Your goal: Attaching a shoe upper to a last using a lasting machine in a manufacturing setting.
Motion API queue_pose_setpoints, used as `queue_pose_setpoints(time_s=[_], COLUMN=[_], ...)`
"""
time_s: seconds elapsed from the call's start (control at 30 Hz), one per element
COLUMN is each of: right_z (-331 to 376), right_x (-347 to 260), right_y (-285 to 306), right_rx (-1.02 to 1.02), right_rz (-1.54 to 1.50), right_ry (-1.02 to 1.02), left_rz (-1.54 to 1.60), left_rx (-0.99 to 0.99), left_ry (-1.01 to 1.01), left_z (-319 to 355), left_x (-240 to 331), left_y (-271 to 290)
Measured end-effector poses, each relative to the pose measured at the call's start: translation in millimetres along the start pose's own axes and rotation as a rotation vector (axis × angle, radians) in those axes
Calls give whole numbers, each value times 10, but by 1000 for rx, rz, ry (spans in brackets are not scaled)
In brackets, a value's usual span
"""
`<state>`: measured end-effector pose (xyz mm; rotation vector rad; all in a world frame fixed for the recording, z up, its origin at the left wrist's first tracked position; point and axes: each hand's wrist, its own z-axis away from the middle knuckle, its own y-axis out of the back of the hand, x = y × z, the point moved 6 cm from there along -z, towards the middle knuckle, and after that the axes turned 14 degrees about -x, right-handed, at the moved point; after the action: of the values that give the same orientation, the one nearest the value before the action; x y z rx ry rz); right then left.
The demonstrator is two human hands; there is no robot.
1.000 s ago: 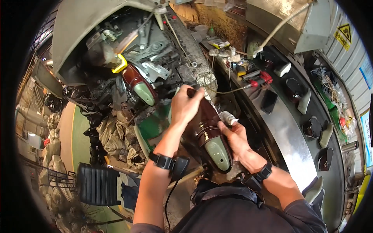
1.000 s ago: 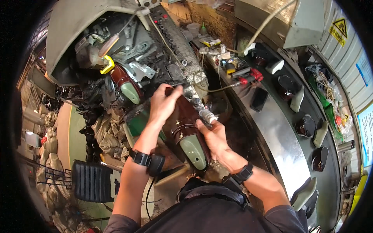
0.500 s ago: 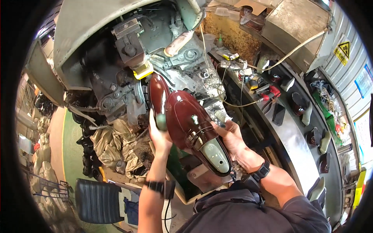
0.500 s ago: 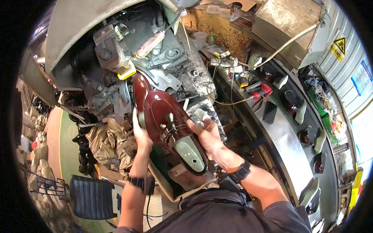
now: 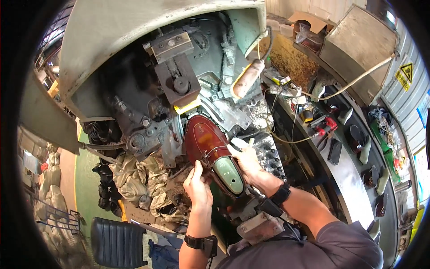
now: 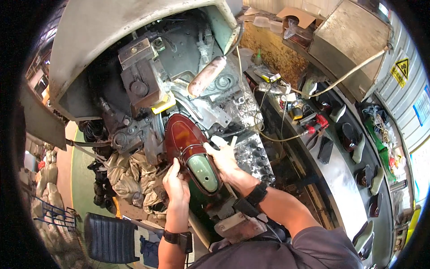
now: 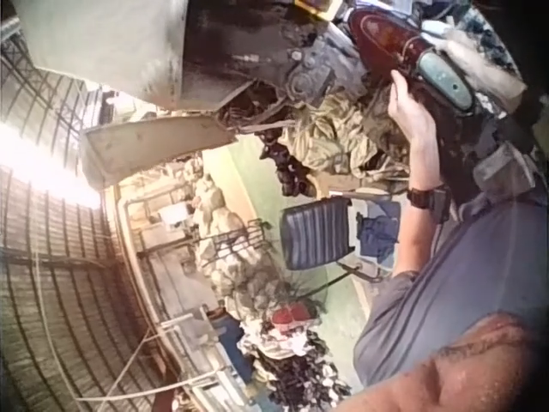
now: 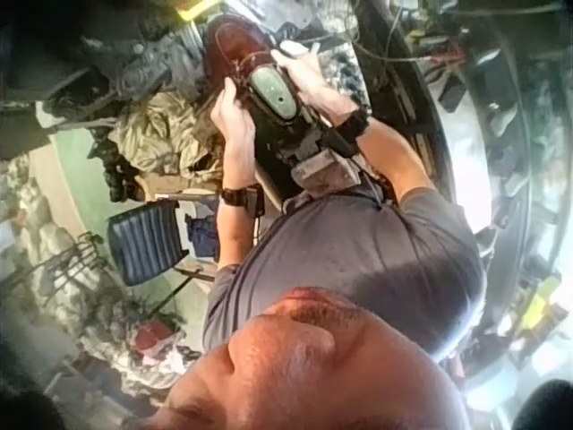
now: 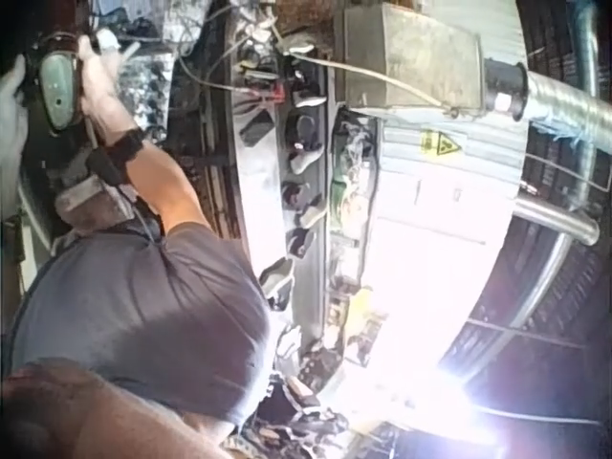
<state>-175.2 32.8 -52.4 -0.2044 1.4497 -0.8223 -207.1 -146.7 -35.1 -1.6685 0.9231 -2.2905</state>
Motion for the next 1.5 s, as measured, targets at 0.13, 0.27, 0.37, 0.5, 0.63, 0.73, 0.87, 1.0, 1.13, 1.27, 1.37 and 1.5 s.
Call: queue_pose_setpoints(time_s=[0.13, 0.27, 0.37, 0.5, 0.63, 0.73, 0.87, 1.0, 1.13, 1.27, 1.37, 1.5], right_z=[-198, -120, -199, -348, -430, -433, -460, -422, -418, -401, -400, -409], right_x=[9, -80, -83, 106, 261, 338, 400, 307, 307, 267, 220, 221], right_y=[27, -133, -43, 107, 219, 247, 279, 177, 128, 149, 123, 167], right_rx=[-18, 83, 19, -116, -147, -148, -150, -144, -195, -182, -206, -173], right_rz=[49, -35, 19, 99, 52, -68, -32, -97, -142, -115, -70, 31], right_ry=[-4, -86, -90, -90, -48, -50, -59, -7, -7, -21, -22, -55], left_rz=[102, 100, 136, 226, 355, 432, 330, 225, 235, 270, 333, 373], left_rx=[13, 73, 101, 115, 124, 210, 250, 272, 268, 297, 318, 297], left_ry=[-38, 14, 35, -36, -38, 19, -70, -185, -228, -192, -157, -79], left_z=[-173, -223, -264, -369, -472, -491, -489, -528, -533, -528, -476, -486], left_x=[-6, -56, -162, -476, -584, -699, -733, -782, -809, -809, -723, -722], left_y=[-44, 7, 7, 173, 122, 82, 102, 154, 195, 141, 44, 76])
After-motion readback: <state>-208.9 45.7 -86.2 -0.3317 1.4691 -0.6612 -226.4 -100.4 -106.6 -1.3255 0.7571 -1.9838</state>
